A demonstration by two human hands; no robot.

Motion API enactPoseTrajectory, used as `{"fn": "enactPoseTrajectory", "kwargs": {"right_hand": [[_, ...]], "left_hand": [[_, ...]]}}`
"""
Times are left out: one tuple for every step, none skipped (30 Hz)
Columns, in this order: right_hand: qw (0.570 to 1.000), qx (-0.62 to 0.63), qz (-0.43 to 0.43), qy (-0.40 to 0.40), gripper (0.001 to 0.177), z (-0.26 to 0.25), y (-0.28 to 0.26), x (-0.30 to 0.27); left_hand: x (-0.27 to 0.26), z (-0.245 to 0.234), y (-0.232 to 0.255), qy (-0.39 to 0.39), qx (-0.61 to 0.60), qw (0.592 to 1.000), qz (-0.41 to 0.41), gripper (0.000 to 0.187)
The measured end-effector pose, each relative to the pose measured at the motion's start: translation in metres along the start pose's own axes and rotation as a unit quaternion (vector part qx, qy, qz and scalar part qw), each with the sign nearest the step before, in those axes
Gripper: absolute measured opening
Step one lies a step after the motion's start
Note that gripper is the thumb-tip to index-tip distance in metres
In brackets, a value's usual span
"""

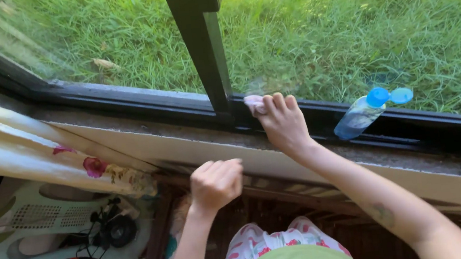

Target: Cleaning the glass panes and frame of a window using cleaning liquid and a cloth.

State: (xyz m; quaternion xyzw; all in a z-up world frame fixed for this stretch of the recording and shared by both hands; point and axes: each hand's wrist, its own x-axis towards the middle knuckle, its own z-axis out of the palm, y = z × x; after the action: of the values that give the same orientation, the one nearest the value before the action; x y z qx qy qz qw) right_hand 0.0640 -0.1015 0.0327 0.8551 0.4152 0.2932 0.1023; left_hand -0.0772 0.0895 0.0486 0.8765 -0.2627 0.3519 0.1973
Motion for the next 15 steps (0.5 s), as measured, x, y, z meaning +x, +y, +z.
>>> {"fn": "enactPoseTrajectory", "kwargs": {"right_hand": [[0.999,0.025,0.039,-0.010,0.038,-0.007,-0.003,-0.001],[0.996,0.049,0.077,-0.018,0.039,-0.013,-0.006,0.000],[0.996,0.050,0.076,-0.019,0.039,-0.014,-0.012,0.008],[0.992,0.051,0.113,0.017,0.044,-0.015,-0.021,0.011],[0.986,0.051,0.149,0.052,0.049,-0.017,-0.029,0.014],[0.986,0.053,0.151,0.045,0.049,-0.010,-0.034,0.015],[0.983,0.089,0.157,0.030,0.039,-0.004,-0.038,0.016],[0.979,0.123,0.163,0.018,0.029,0.004,-0.040,0.019],[0.978,0.123,0.166,0.015,0.029,0.006,-0.039,0.013],[0.978,0.115,0.170,0.017,0.029,0.008,-0.038,0.007],[0.978,0.108,0.175,0.019,0.030,0.011,-0.036,0.001],[0.978,0.106,0.177,0.018,0.030,0.008,-0.030,-0.007],[0.977,0.095,0.188,0.016,0.029,0.005,-0.024,-0.016],[0.976,0.088,0.199,0.011,0.029,0.001,-0.022,-0.028],[0.976,0.089,0.200,0.006,0.029,-0.010,-0.018,-0.030]], "left_hand": [[-0.007,-0.006,0.000,0.013,-0.002,0.999,-0.048,0.009],[-0.014,-0.012,0.000,0.027,-0.001,0.995,-0.096,0.010],[-0.015,-0.011,-0.002,0.026,-0.001,0.995,-0.097,0.010],[-0.019,-0.010,0.001,0.034,0.000,0.993,-0.113,0.010],[-0.023,-0.009,0.003,0.041,0.001,0.991,-0.128,0.011],[-0.025,-0.005,0.007,0.036,-0.003,0.991,-0.130,0.011],[-0.026,-0.002,0.010,0.032,-0.008,0.988,-0.150,0.011],[-0.025,0.002,0.011,0.030,-0.011,0.985,-0.167,0.012],[-0.026,0.005,0.015,0.027,-0.014,0.986,-0.166,0.012],[-0.026,0.008,0.017,0.054,-0.023,0.980,-0.188,0.012],[-0.026,0.010,0.019,0.081,-0.032,0.974,-0.210,0.013],[-0.029,0.011,0.021,0.080,-0.035,0.974,-0.209,0.013],[-0.033,0.013,0.022,0.094,-0.027,0.965,-0.243,0.016],[-0.040,0.012,0.026,0.104,-0.018,0.954,-0.280,0.020],[-0.050,0.009,0.030,0.100,-0.021,0.954,-0.282,0.020]]}}
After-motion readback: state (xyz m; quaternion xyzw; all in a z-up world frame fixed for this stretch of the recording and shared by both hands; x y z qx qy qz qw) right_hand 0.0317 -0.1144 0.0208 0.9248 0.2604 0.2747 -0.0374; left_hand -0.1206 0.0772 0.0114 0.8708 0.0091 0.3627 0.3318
